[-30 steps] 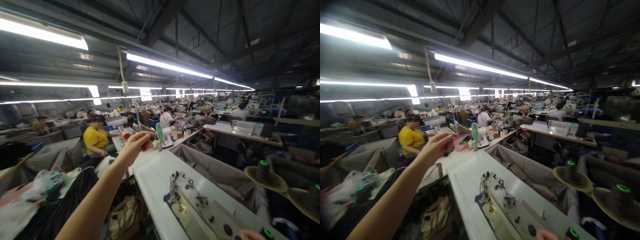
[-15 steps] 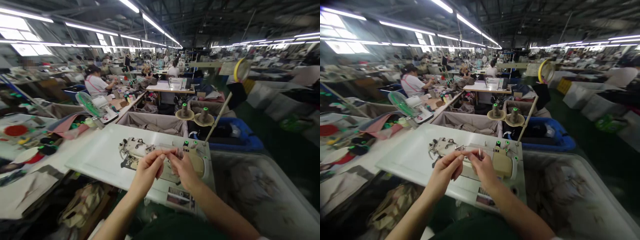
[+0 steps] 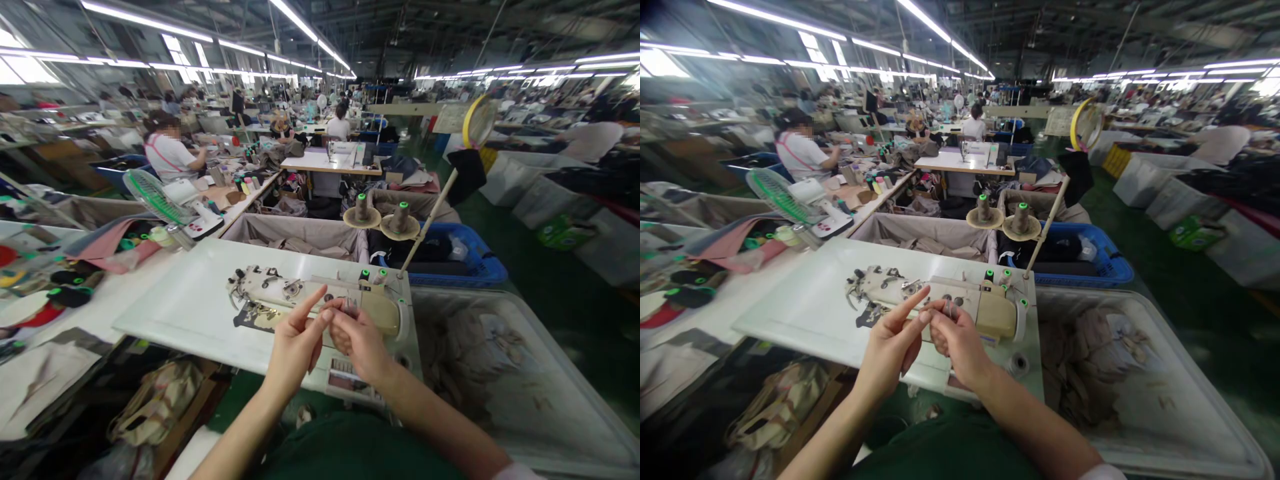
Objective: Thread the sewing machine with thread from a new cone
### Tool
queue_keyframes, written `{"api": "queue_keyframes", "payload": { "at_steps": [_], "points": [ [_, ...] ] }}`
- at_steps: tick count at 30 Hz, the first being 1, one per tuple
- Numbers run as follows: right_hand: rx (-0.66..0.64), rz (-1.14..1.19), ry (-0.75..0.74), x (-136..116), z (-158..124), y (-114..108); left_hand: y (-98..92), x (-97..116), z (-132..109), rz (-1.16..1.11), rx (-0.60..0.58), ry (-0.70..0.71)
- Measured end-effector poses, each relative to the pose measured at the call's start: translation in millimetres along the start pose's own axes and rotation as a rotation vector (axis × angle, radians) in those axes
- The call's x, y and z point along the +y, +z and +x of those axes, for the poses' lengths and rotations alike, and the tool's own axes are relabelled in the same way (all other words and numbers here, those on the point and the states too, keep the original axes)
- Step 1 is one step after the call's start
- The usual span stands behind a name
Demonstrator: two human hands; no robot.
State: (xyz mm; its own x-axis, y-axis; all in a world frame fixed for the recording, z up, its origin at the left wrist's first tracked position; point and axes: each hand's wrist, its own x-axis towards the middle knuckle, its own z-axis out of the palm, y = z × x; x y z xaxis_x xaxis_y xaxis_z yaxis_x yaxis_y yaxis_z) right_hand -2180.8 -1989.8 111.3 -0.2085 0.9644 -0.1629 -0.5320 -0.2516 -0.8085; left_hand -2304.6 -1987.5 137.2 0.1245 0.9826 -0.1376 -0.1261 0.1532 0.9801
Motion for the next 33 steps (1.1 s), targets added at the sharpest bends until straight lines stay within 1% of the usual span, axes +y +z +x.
{"api": "queue_keyframes", "payload": {
  "at_steps": [2,5,9,12,15,17,20,24,26,28,30,33],
  "points": [
    [-0.013,0.0,-0.042,1,-1,1,-1.6,0,0,0.01,0.0,-0.007],
    [-0.011,-0.068,-0.126,2,-2,1,-4.1,-1,2,0.011,0.019,-0.036],
    [0.036,-0.213,-0.238,3,-3,2,-5.2,-3,5,0.004,0.039,-0.065],
    [0.078,-0.347,-0.313,2,-3,2,-5.8,-4,7,0.022,0.051,-0.034],
    [0.13,-0.493,-0.409,1,-3,1,-7.4,-4,11,0.011,0.033,-0.011],
    [0.153,-0.568,-0.467,1,-2,0,-8.0,-3,12,-0.032,0.004,-0.051],
    [0.169,-0.641,-0.52,2,-1,-2,-6.8,-1,14,-0.154,-0.026,-0.129],
    [0.189,-0.648,-0.532,3,2,-4,-3.1,-2,14,-0.274,-0.048,-0.201],
    [0.202,-0.63,-0.511,3,3,-4,-2.0,-4,15,-0.295,-0.029,-0.212],
    [0.211,-0.608,-0.463,1,3,-5,-1.7,-6,15,-0.273,0.01,-0.192],
    [0.217,-0.594,-0.397,-1,2,-5,-1.9,-7,15,-0.196,0.036,-0.138],
    [0.238,-0.58,-0.336,-7,1,-5,-2.6,-6,15,-0.071,0.04,-0.058]
  ]
}}
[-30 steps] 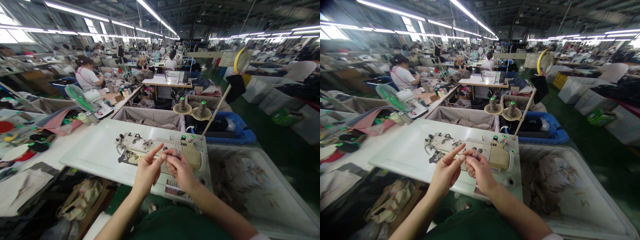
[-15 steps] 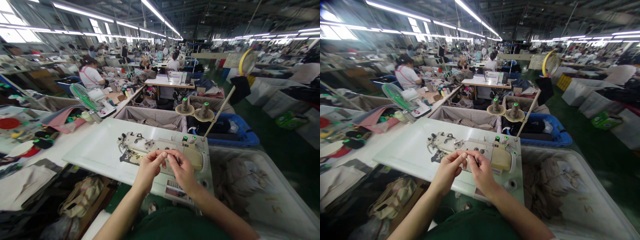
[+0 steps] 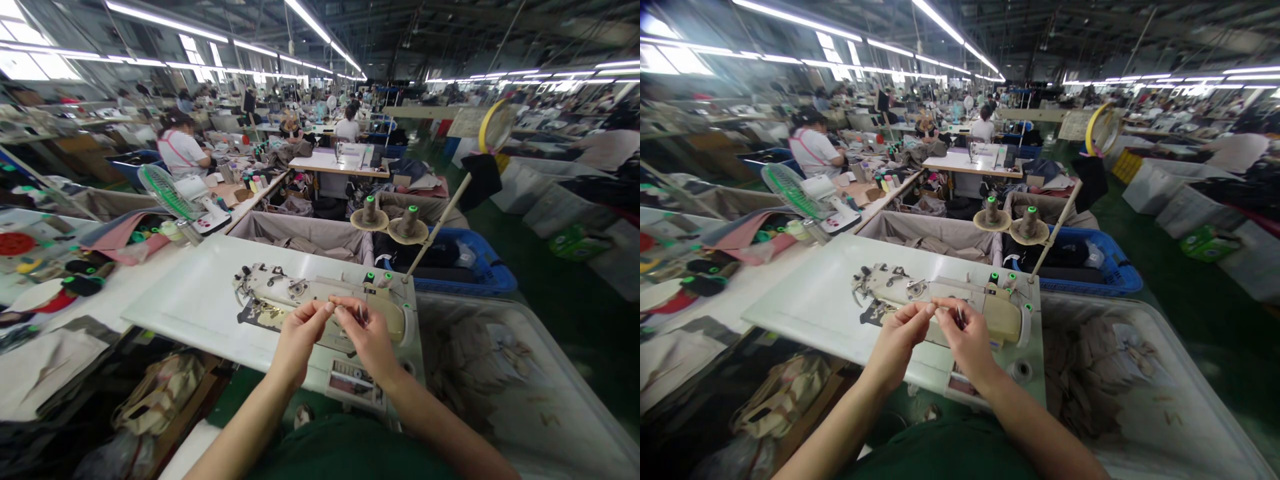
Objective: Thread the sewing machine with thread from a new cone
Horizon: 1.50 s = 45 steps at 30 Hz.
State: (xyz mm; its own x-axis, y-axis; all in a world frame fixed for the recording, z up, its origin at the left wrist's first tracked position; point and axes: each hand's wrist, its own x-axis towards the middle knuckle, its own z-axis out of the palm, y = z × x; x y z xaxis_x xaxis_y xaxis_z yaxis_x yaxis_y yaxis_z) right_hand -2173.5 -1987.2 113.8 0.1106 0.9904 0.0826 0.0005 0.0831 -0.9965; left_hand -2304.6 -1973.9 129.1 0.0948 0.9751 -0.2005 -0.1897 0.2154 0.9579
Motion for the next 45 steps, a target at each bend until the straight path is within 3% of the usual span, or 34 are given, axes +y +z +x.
{"api": "queue_keyframes", "payload": {
  "at_steps": [8,19,27,29,32,35,38,40,42,45],
  "points": [
    [-0.016,0.082,0.066,-5,4,-4,-0.8,1,-2,0.029,-0.023,0.001],
    [-0.097,-0.02,0.014,2,2,-9,-7.7,0,-1,0.066,0.131,0.082],
    [-0.128,-0.036,0.025,-1,9,-18,-10.5,6,-4,0.125,0.095,0.122],
    [-0.198,-0.114,-0.005,-5,8,-20,-12.4,7,-3,0.153,0.134,0.136],
    [-0.401,-0.299,-0.107,-13,2,-22,-17.4,7,1,0.292,0.175,0.222],
    [-0.485,-0.46,-0.251,-21,0,-24,-22.3,5,7,0.544,0.029,0.253],
    [-0.437,-0.504,-0.326,-22,8,-27,-23.3,3,8,0.637,-0.325,0.199],
    [-0.383,-0.504,-0.339,-17,17,-30,-22.3,4,5,0.565,-0.466,0.175],
    [-0.329,-0.495,-0.318,-10,23,-32,-21.5,6,3,0.461,-0.414,0.177],
    [-0.323,-0.458,-0.239,-4,22,-33,-21.4,7,3,0.371,-0.147,0.215]
  ]
}}
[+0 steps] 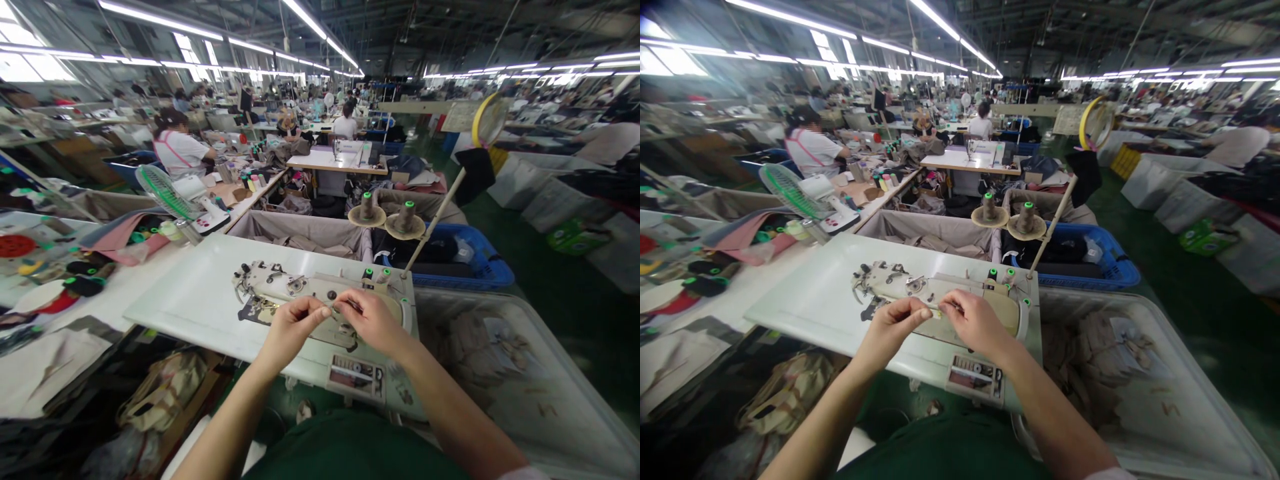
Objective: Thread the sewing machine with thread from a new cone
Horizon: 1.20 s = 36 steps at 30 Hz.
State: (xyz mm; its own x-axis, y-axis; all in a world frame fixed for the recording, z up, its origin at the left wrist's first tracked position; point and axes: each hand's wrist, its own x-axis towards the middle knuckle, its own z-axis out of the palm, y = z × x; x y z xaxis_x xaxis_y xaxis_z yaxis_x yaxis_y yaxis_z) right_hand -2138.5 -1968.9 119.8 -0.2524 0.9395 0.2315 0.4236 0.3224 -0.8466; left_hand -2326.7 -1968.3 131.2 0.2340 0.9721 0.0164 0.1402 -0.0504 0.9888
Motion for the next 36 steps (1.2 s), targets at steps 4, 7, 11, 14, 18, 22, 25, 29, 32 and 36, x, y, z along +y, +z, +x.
{"api": "queue_keyframes", "payload": {
  "at_steps": [4,7,11,14,18,22,25,29,32,36],
  "points": [
    [-0.059,0.029,0.015,-8,-8,2,1.5,-3,4,0.013,0.249,-0.011],
    [-0.071,0.036,0.003,-12,-11,2,3.7,-6,7,-0.007,0.297,-0.026],
    [-0.005,0.032,0.005,-10,-7,0,4.4,-7,6,-0.075,0.231,-0.078],
    [0.114,0.064,0.031,-7,-3,1,5.2,-3,3,-0.202,0.045,-0.177],
    [0.105,0.342,0.152,-8,1,5,8.3,1,1,-0.575,-0.13,-0.321],
    [0.003,0.792,0.384,-9,0,13,12.4,0,5,-0.746,-0.166,-0.361],
    [0.002,0.894,0.428,-7,-1,16,15.9,0,6,-0.753,-0.156,-0.362],
    [-0.008,0.951,0.422,-5,-2,16,20.4,2,4,-0.692,-0.125,-0.341],
    [-0.015,0.95,0.417,-8,-3,14,21.3,3,3,-0.63,-0.084,-0.312],
    [-0.044,0.936,0.411,-10,-4,11,19.7,2,2,-0.622,-0.056,-0.279]
  ]
}}
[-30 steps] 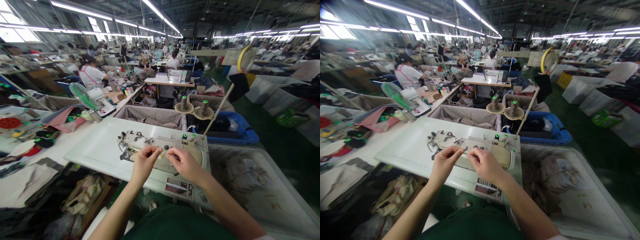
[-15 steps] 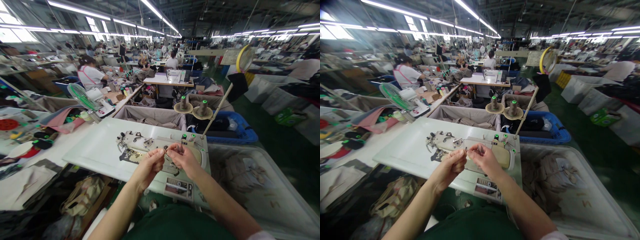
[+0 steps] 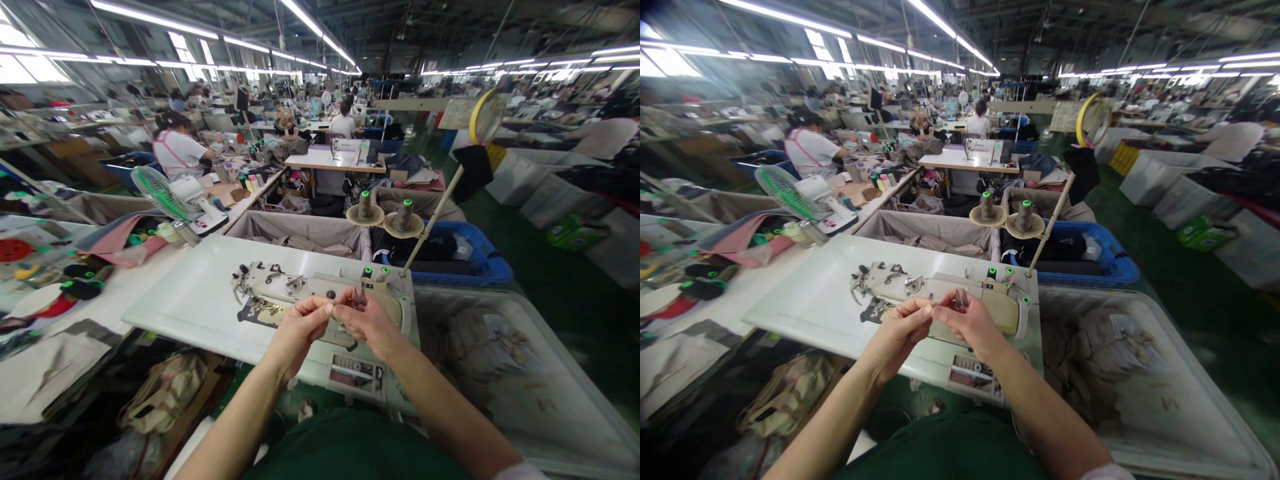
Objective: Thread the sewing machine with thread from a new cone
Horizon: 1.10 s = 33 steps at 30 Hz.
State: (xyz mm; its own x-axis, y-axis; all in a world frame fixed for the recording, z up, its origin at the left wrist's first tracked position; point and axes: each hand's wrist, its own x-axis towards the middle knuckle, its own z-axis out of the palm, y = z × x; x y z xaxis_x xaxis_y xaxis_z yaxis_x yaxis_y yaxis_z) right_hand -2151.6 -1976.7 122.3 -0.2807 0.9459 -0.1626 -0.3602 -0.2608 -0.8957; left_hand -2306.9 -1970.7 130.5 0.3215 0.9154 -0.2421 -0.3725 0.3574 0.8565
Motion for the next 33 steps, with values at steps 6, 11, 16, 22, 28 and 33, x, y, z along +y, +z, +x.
{"api": "queue_keyframes", "payload": {
  "at_steps": [6,11,16,22,28,33],
  "points": [
    [-0.031,-0.009,-0.006,3,2,-4,-2.4,-2,0,-0.084,-0.076,-0.071],
    [-0.023,-0.063,-0.015,2,2,-4,-5.5,-1,0,-0.03,-0.03,-0.061],
    [0.056,-0.162,-0.077,1,1,-3,-4.0,4,-2,0.036,-0.018,-0.009],
    [0.149,-0.387,-0.254,0,2,-2,-5.2,3,-3,0.096,-0.015,0.019],
    [0.126,-0.473,-0.247,-2,1,-4,-4.5,1,0,0.041,-0.001,0.019],
    [0.091,-0.7,-0.3,-14,-4,-26,-7.9,6,-1,0.151,0.086,0.086]
  ]
}}
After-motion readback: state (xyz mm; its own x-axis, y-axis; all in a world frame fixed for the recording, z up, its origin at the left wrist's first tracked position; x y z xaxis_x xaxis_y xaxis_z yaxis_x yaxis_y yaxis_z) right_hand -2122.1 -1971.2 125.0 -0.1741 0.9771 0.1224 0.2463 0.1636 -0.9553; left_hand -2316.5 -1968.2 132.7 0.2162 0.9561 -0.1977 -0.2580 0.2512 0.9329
